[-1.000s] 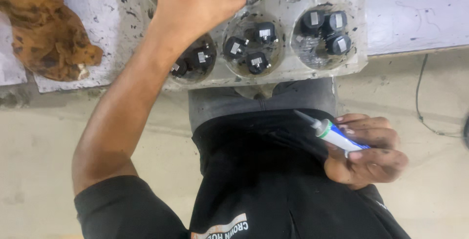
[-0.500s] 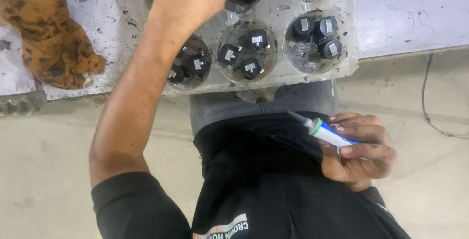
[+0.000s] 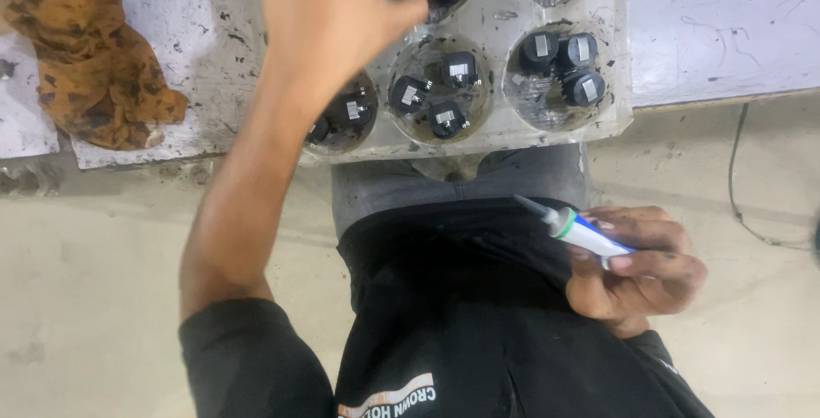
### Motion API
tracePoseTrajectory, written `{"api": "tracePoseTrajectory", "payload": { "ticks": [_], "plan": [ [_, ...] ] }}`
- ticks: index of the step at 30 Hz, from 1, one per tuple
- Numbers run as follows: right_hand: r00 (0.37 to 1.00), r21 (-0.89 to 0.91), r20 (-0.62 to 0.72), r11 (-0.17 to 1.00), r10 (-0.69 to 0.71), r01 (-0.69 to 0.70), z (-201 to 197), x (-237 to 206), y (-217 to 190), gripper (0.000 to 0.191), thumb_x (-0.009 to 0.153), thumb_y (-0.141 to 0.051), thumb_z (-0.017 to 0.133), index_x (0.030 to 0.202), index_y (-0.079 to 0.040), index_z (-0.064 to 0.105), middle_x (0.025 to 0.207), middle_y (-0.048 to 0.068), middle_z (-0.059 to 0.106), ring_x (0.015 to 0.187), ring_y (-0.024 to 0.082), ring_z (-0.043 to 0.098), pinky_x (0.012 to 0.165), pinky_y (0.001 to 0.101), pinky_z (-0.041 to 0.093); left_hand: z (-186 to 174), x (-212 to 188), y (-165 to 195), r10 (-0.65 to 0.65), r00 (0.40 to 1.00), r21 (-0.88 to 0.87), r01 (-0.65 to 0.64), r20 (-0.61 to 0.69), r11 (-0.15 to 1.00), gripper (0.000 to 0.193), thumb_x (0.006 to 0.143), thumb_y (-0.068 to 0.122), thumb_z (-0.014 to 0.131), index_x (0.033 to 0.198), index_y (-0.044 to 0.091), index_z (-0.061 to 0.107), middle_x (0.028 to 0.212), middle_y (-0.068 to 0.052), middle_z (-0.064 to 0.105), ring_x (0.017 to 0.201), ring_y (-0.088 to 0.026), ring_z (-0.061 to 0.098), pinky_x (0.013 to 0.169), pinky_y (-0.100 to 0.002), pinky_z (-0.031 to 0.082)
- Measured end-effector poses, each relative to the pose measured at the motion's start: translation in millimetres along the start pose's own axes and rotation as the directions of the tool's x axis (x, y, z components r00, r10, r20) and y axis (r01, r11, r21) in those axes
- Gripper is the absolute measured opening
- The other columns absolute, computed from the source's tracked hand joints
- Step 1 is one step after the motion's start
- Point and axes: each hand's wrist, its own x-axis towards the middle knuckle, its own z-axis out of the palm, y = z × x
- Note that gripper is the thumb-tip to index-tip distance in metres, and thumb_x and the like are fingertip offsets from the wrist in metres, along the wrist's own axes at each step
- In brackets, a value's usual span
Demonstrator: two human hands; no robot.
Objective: The person sits on the floor and applies adhesive from a tube onto black plug-shaped components one at a time, then places each treated component into a plastic tray holding many similar components. Midway they wipe the tube with a cloth before resuming applying adhesive.
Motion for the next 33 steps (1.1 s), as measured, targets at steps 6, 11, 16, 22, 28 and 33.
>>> {"api": "tracePoseTrajectory", "payload": {
  "ticks": [6,11,16,22,28,33],
  "plan": [
    [0.925,0.003,-0.107,0.93,-0.365,0.367,23.5,0.0,30.4,0.037,0.082,0.016,0.067,0.09,-0.019,0.058,0.1,0.01,0.052,0.084,0.028,0.071,0.063,0.0309,0.069,-41.5,-91.8,62.2,-0.335,0.91,-0.899,0.343,0.246,0.271,0.035,0.083,-0.004,0.08,0.107,0.005,0.056,0.108,-0.009,0.067,0.099,-0.015,0.072,0.089,-0.028,0.066],
    [0.967,0.078,0.184,0.978,0.177,-0.194,28.3,-15.0,9.7,0.04,0.079,0.01,0.071,0.101,-0.013,0.045,0.1,0.013,0.066,0.089,0.023,0.076,0.068,0.0331,0.068,-6.1,-168.9,97.9,-0.476,0.82,-0.945,0.236,0.318,-0.225,0.049,0.089,-0.012,0.081,0.115,0.01,0.046,0.121,-0.015,0.067,0.112,-0.021,0.072,0.1,-0.034,0.064],
    [0.895,-0.054,0.401,0.981,0.193,-0.188,37.4,-22.6,-0.7,0.044,0.08,0.007,0.08,0.098,-0.015,0.046,0.103,0.012,0.066,0.105,0.031,0.073,0.083,0.0386,0.066,16.2,-209.2,91.9,-0.557,0.742,-0.927,0.303,0.374,-0.219,0.051,0.088,-0.015,0.079,0.127,0.004,0.052,0.123,-0.018,0.071,0.103,-0.021,0.073,0.093,-0.032,0.066],
    [0.89,-0.039,0.438,0.992,0.128,-0.123,43.7,-33.0,6.3,0.044,0.08,0.007,0.081,0.097,-0.015,0.047,0.103,0.012,0.066,0.108,0.028,0.071,0.093,0.0445,0.067,11.7,-214.1,89.7,-0.495,0.836,-0.965,0.263,0.237,-0.017,0.041,0.091,-0.017,0.077,0.127,-0.001,0.064,0.133,-0.014,0.062,0.113,-0.018,0.069,0.092,-0.029,0.066],
    [0.876,0.048,0.483,0.999,-0.005,-0.021,37.6,-33.7,17.7,0.043,0.076,0.003,0.081,0.101,-0.014,0.051,0.106,0.011,0.063,0.108,0.026,0.067,0.091,0.0472,0.067,6.7,-205.3,96.5,-0.519,0.807,-0.948,0.318,0.282,-0.019,0.046,0.091,-0.017,0.075,0.133,-0.001,0.065,0.13,-0.011,0.063,0.111,-0.017,0.071,0.094,-0.03,0.068],
    [0.841,-0.021,0.541,0.999,-0.013,0.03,36.2,-29.9,17.9,0.036,0.076,0.005,0.081,0.094,-0.014,0.055,0.105,0.011,0.062,0.107,0.028,0.067,0.09,0.0464,0.067,5.7,-202.8,97.1,-0.523,0.8,-0.945,0.326,0.294,-0.034,0.043,0.094,-0.018,0.073,0.132,-0.002,0.065,0.13,-0.011,0.063,0.105,-0.016,0.071,0.095,-0.03,0.067]
  ]
}}
